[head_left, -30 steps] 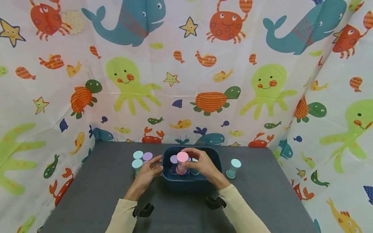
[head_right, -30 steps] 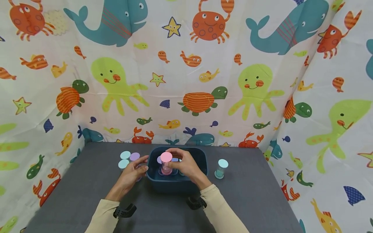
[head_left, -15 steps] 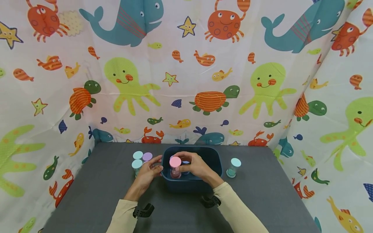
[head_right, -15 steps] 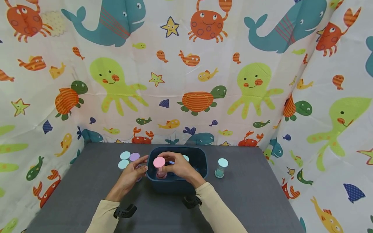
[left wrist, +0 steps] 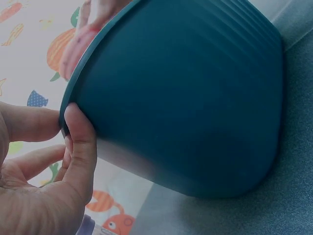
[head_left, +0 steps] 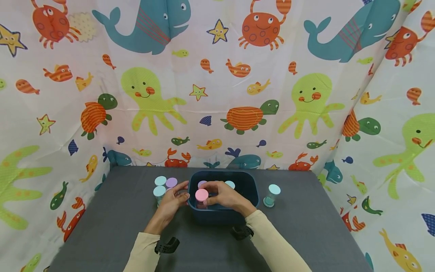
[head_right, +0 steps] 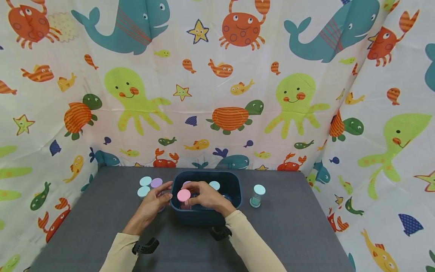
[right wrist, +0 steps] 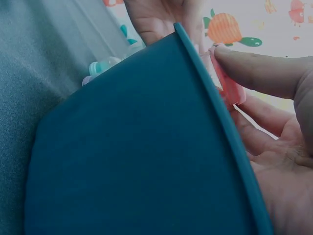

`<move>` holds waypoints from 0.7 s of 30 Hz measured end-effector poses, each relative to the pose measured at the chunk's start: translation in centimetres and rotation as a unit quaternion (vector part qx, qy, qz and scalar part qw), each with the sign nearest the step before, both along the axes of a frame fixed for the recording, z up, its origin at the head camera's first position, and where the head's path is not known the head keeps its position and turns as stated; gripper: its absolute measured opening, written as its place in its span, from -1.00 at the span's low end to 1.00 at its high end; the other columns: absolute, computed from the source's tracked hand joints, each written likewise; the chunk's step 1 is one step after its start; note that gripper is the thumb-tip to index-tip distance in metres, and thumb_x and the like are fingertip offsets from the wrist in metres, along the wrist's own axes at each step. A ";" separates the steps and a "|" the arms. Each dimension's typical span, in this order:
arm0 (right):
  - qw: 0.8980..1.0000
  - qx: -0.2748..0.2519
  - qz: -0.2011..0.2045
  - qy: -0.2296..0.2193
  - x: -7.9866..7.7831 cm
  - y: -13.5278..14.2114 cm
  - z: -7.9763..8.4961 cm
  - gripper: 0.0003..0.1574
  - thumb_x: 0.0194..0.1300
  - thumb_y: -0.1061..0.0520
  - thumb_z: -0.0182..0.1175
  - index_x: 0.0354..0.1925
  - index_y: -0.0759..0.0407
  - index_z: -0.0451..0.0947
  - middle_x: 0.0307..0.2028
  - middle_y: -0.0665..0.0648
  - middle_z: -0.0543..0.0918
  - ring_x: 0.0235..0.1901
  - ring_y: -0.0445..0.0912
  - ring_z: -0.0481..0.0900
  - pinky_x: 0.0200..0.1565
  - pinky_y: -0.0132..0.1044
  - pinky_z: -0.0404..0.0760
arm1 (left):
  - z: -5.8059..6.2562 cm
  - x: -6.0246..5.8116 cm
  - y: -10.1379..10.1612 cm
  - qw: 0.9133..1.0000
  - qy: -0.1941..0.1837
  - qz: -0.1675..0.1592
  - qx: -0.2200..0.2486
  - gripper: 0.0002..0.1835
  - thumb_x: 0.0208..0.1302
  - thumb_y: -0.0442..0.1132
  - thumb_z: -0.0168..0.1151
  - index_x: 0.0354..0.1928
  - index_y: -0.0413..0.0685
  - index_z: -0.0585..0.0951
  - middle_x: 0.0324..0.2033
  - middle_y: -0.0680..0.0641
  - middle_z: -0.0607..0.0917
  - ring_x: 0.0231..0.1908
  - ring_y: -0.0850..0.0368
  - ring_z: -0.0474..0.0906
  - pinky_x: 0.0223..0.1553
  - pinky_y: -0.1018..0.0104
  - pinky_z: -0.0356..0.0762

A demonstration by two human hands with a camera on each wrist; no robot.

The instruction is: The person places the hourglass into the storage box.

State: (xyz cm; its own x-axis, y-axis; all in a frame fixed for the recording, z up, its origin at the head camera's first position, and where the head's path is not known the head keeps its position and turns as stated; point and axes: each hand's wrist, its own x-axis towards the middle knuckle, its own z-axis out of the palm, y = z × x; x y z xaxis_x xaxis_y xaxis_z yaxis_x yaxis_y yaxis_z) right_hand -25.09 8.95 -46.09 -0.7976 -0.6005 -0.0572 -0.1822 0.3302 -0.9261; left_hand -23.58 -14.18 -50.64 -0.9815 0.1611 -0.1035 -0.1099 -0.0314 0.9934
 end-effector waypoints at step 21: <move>0.997 0.064 0.031 0.032 -1.3 -1.4 -1.7 -0.58 0.16 0.25 0.39 0.00 0.06 0.58 -0.07 0.01 0.66 -0.01 -0.05 0.58 0.24 0.06 0.46 | -0.1 0.1 -0.1 1.000 0.009 -0.007 -0.008 -0.43 0.36 -0.43 0.13 0.40 -0.13 0.34 0.22 -0.29 0.42 -0.14 0.11 0.56 -0.17 0.41 0.62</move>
